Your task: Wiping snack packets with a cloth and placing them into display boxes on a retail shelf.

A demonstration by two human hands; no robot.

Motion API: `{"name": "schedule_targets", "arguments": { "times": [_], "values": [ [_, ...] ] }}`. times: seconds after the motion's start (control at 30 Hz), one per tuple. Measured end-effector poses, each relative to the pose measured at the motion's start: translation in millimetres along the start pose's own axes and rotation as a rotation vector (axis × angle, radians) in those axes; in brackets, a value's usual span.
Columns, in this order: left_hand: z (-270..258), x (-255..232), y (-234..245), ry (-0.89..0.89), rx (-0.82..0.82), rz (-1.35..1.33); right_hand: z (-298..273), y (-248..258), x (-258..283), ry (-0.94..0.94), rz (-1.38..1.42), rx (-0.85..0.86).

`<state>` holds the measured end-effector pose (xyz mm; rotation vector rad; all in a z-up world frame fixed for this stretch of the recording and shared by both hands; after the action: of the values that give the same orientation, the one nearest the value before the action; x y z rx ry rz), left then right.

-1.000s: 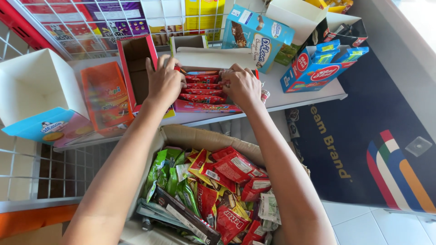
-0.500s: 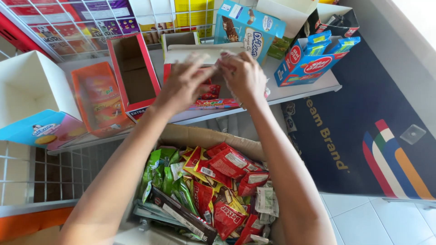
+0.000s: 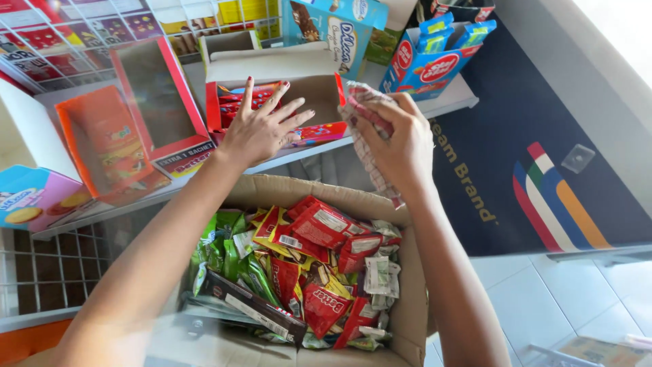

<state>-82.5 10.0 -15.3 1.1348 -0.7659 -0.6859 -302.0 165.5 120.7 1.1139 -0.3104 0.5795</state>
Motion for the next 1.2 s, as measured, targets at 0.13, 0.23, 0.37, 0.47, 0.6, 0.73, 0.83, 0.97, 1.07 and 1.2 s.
{"name": "schedule_targets", "arguments": {
  "times": [0.13, 0.23, 0.37, 0.47, 0.6, 0.73, 0.83, 0.97, 1.07, 1.2],
  "values": [
    [1.2, -11.3, 14.0, -0.115, -0.144, 0.069, -24.1, -11.1, 15.4, -0.069, 0.030, 0.045],
    [1.4, -2.2, 7.7, 0.024, 0.095, 0.299, -37.8, -28.2, 14.3, -0.092, 0.008, 0.087],
    [-3.7, 15.0, 0.7, 0.144, 0.233, 0.266, -45.6, -40.9, -1.4, -0.054, -0.080, 0.062],
    [-9.5, 21.9, -7.0, 0.182, 0.241, 0.176, -46.3, -41.1, -0.4, -0.090, -0.076, 0.066],
    [-15.8, 21.5, -17.6, 0.053, 0.014, 0.051, -45.1, -42.1, 2.1, -0.092, -0.068, 0.049],
    [-20.5, 13.3, 10.5, 0.044, 0.087, -0.095, -46.6, -47.1, -1.9, -0.113, -0.087, 0.046],
    [-16.6, 1.2, 28.6, 0.178, 0.282, -0.042, -46.7, -46.7, 1.0, -0.101, -0.115, 0.056],
    [-16.9, -41.1, 83.2, 0.010, -0.085, -0.190, -48.4, -40.7, 6.2, -0.100, -0.133, 0.086],
    [-28.7, -82.0, 114.9, -0.003, 0.048, -0.315, -51.4, -38.7, 3.3, -0.104, -0.153, 0.065],
    [-56.0, -127.3, 73.1, 0.095, 0.552, -0.339, -56.2, -32.1, 2.3, -0.097, -0.154, -0.038]
  ]
}}
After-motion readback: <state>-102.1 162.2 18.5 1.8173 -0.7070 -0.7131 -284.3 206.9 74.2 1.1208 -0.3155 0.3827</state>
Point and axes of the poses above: each hand's wrist, its own z-axis towards the middle knuckle, its own y-axis out of the back of the hand, x = y × z, the point moved 3 cm from there along z, towards the middle knuckle, and after that the axes turned 14 degrees about x, right-handed, at the moved point
